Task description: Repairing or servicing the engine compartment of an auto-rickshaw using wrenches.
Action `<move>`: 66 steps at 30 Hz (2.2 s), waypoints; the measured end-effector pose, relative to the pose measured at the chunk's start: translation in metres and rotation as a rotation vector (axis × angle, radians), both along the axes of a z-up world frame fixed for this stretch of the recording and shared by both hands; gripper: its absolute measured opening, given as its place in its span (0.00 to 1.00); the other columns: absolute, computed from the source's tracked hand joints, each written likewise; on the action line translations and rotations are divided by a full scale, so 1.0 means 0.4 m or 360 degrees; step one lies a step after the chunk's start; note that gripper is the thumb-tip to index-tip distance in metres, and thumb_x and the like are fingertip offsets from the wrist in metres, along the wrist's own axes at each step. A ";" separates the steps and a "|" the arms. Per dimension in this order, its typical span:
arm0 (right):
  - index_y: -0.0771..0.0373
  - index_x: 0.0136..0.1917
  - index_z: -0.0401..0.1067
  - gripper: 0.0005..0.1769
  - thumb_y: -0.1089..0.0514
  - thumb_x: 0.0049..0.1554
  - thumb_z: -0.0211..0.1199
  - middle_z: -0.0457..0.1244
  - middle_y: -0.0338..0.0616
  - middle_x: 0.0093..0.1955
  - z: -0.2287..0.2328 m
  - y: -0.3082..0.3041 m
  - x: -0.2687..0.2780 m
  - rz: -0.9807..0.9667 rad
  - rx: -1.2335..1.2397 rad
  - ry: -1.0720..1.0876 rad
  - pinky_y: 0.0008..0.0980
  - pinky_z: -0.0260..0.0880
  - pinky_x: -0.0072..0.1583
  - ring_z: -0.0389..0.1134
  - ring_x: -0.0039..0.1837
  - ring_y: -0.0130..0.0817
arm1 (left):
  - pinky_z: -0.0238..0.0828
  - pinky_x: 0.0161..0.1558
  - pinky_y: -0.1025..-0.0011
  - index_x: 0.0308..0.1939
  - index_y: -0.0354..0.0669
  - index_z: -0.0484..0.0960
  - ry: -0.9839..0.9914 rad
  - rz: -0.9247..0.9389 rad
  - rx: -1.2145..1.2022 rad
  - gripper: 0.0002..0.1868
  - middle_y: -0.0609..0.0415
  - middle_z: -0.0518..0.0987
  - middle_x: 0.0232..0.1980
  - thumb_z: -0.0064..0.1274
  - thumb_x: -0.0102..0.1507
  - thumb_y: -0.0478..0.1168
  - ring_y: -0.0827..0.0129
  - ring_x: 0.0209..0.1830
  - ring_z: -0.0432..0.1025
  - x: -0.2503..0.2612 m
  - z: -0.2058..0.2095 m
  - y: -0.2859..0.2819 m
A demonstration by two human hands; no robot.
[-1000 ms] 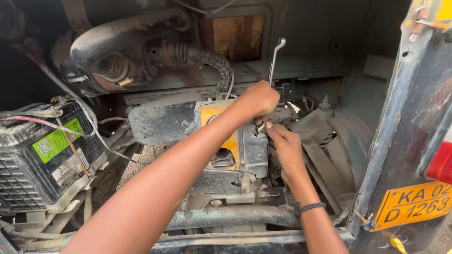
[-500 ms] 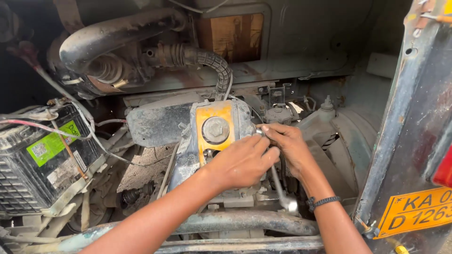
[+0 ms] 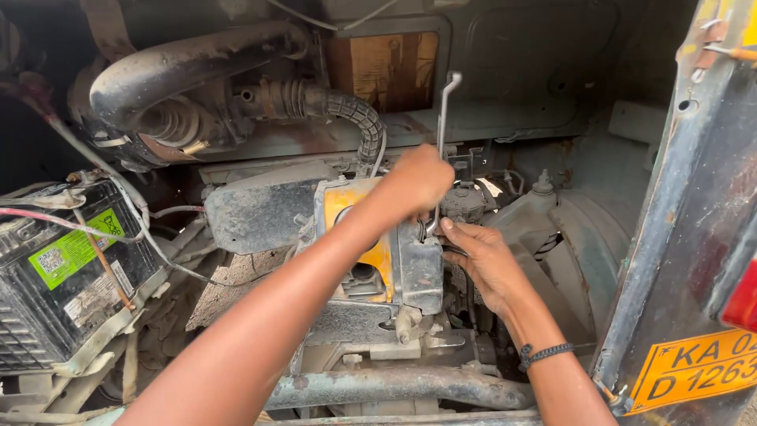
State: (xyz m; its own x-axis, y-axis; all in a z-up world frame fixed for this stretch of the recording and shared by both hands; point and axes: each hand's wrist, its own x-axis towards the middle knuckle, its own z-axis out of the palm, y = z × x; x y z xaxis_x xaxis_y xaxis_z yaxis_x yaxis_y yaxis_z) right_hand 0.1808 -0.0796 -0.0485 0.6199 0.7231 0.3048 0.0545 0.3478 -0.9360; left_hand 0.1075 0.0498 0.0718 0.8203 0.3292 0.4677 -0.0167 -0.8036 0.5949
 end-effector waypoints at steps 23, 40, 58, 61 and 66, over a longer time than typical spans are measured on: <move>0.67 0.61 0.77 0.19 0.54 0.62 0.59 0.70 0.43 0.59 0.014 -0.012 -0.032 -0.0012 0.0024 -0.0063 0.38 0.66 0.67 0.67 0.62 0.31 | 0.75 0.23 0.54 0.30 0.21 0.79 0.0392 0.0181 -0.0153 0.15 0.35 0.80 0.23 0.42 0.60 0.34 0.50 0.19 0.78 0.061 0.056 -0.008; 0.69 0.58 0.79 0.18 0.66 0.56 0.57 0.66 0.43 0.63 0.037 -0.045 -0.046 0.0021 0.0243 -0.0321 0.34 0.65 0.66 0.66 0.64 0.34 | 0.72 0.42 0.58 0.43 0.32 0.71 -0.0389 -0.0593 0.1836 0.12 0.43 0.73 0.37 0.51 0.58 0.36 0.51 0.38 0.73 -0.226 -0.245 -0.080; 0.68 0.52 0.80 0.12 0.59 0.57 0.68 0.71 0.39 0.46 -0.023 0.000 -0.006 -0.0330 0.0115 -0.0432 0.27 0.72 0.56 0.70 0.49 0.24 | 0.70 0.12 0.64 0.26 0.26 0.74 -0.0005 0.0094 -0.0463 0.21 0.44 0.76 0.18 0.43 0.64 0.44 0.61 0.10 0.73 0.041 0.037 -0.014; 0.67 0.52 0.81 0.11 0.62 0.55 0.69 0.72 0.41 0.46 -0.022 -0.002 -0.010 -0.0291 0.0084 -0.0408 0.26 0.69 0.53 0.69 0.48 0.24 | 0.70 0.12 0.63 0.26 0.23 0.75 0.0085 0.0011 -0.0286 0.19 0.44 0.78 0.20 0.42 0.62 0.39 0.61 0.12 0.75 0.090 0.050 0.020; 0.61 0.58 0.76 0.18 0.63 0.53 0.69 0.73 0.41 0.48 0.013 -0.015 -0.048 -0.0243 0.0127 -0.0317 0.23 0.70 0.55 0.71 0.51 0.23 | 0.69 0.20 0.57 0.31 0.32 0.75 0.0518 -0.0017 -0.0562 0.13 0.45 0.72 0.22 0.41 0.65 0.38 0.56 0.18 0.73 0.110 0.060 0.071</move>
